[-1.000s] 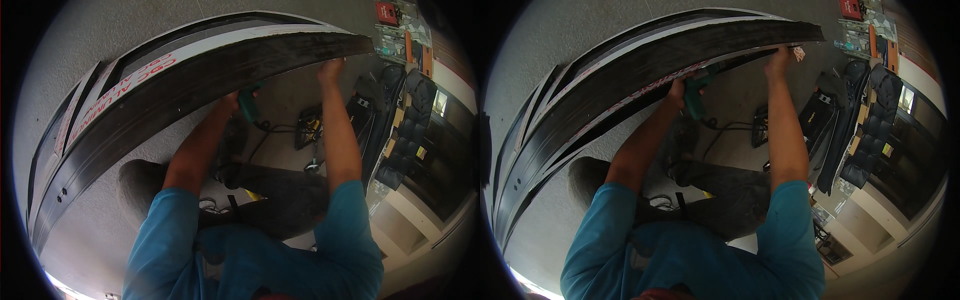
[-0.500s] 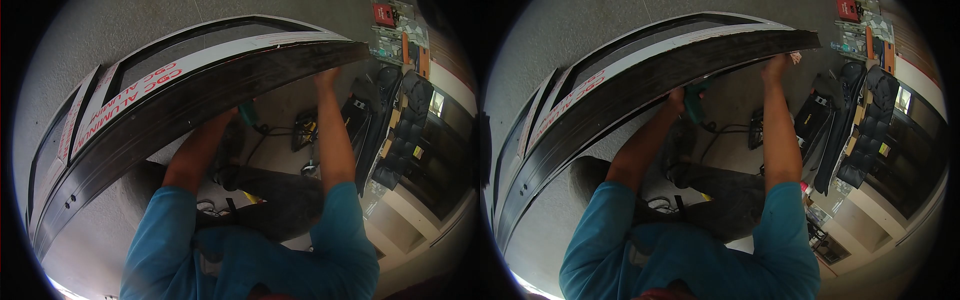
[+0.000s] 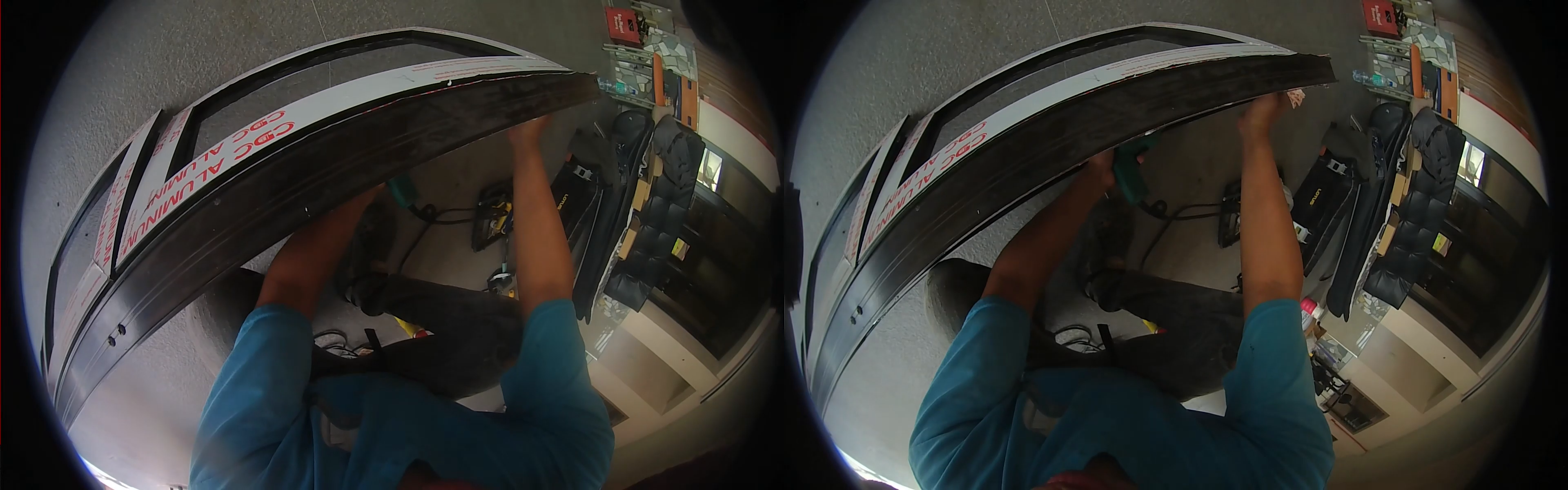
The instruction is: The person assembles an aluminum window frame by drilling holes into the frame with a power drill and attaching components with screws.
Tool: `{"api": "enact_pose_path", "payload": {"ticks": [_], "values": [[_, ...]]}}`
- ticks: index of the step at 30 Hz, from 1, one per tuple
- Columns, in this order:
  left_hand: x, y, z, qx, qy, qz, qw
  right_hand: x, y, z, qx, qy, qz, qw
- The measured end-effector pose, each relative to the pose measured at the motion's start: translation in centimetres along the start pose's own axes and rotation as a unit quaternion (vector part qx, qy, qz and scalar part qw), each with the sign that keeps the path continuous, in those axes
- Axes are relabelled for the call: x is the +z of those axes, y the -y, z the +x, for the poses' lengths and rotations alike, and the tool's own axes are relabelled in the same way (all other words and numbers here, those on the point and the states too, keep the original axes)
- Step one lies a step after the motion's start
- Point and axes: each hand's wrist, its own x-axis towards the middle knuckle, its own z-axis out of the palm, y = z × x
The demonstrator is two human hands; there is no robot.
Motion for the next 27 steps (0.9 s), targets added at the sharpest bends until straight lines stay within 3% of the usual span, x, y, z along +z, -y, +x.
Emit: {"api": "enact_pose_path", "payload": {"ticks": [3,15,17,19,22,25,27], "values": [[-0.1,0.0,0.1,-0.004,0.040,-0.050,0.998,-0.5,-0.5,0.3,0.004,-0.005,0.007,1.000],[0.8,-0.2,0.1,-0.012,-0.013,0.002,1.000,-0.1,0.0,0.2,0.005,0.013,0.005,1.000],[0.4,-0.3,0.3,-0.023,0.018,0.014,0.999,-0.3,0.0,0.2,0.011,0.009,0.002,1.000],[0.7,-0.1,0.7,-0.030,0.050,0.027,0.998,0.0,0.1,0.1,-0.004,0.037,0.010,0.999],[2.3,0.8,1.7,0.010,0.009,-0.008,1.000,1.5,1.2,-0.8,-0.062,0.045,-0.021,0.997],[1.9,1.0,0.4,0.014,0.019,-0.029,0.999,-1.9,-1.3,1.3,-0.002,0.051,0.004,0.999],[2.5,0.5,0.6,-0.003,0.020,-0.052,0.998,-0.4,0.0,0.5,-0.003,0.043,0.017,0.999]]}}
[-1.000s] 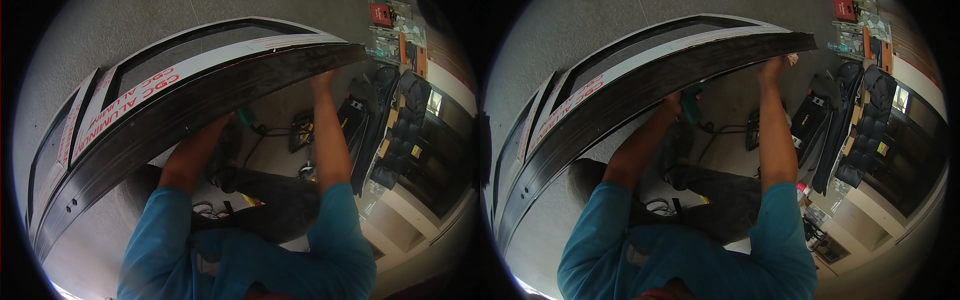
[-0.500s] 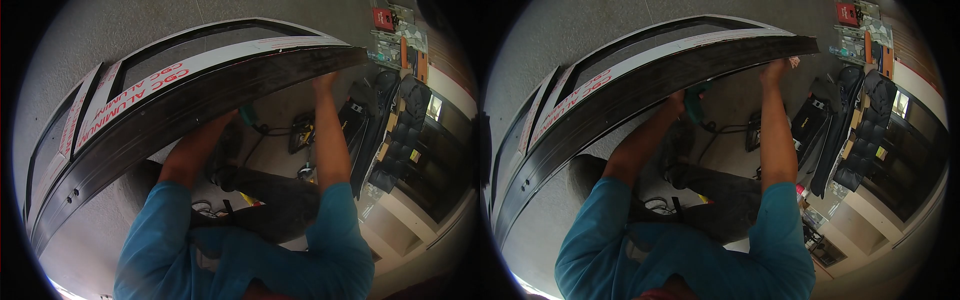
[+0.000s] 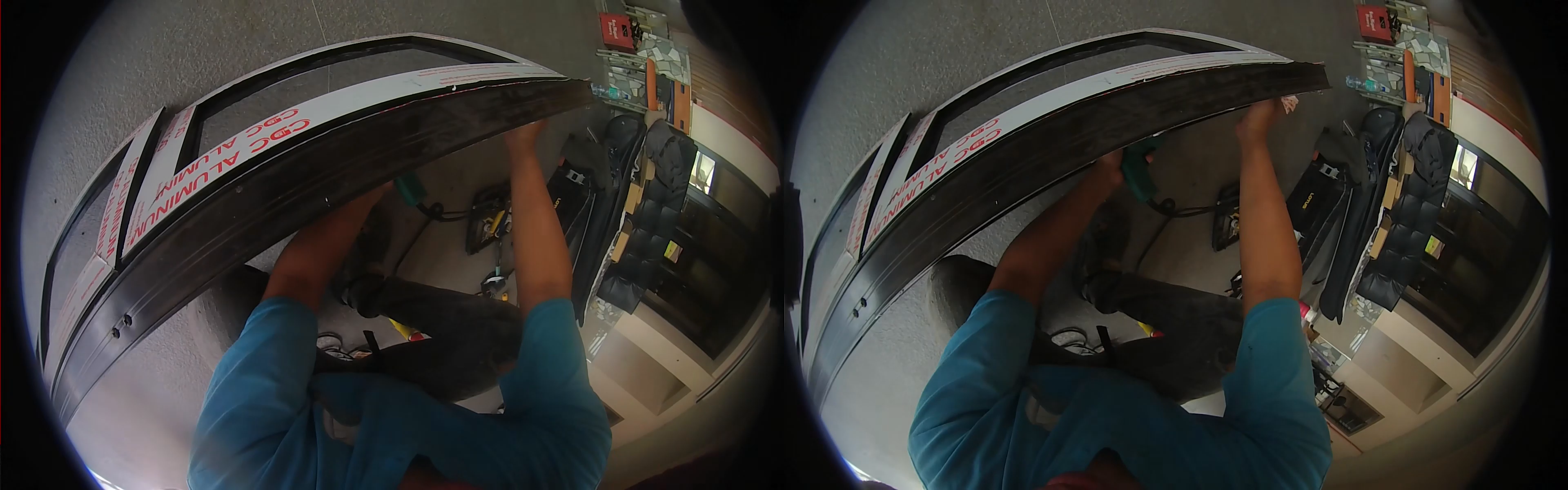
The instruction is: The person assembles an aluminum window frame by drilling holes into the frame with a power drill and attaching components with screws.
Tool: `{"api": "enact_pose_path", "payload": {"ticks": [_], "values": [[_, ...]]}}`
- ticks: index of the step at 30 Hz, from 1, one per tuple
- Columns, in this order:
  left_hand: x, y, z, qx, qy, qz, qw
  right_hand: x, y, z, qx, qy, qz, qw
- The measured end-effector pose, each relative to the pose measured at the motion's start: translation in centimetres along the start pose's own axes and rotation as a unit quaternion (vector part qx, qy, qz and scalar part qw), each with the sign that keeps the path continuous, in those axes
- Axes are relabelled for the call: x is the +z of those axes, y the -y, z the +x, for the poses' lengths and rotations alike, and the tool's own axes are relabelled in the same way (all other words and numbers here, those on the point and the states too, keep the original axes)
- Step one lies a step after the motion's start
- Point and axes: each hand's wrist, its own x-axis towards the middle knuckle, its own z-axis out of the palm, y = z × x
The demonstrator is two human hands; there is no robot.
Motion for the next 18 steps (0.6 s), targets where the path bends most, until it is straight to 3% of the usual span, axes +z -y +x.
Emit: {"api": "enact_pose_path", "payload": {"ticks": [3,12,16,18], "values": [[-1.3,0.4,0.7,-0.014,-0.042,0.078,0.996,1.3,0.6,-0.3,-0.005,-0.030,0.006,1.000],[-1.3,0.5,0.5,0.023,0.005,0.059,0.998,-0.5,-0.7,0.3,0.006,-0.019,0.004,1.000],[-1.6,0.8,0.7,0.006,-0.045,0.078,0.996,-0.5,-0.4,0.3,0.023,-0.013,0.016,1.000],[0.0,-0.3,-0.2,0.002,0.012,0.048,0.999,-1.2,-1.0,0.6,0.014,-0.012,0.006,1.000]]}}
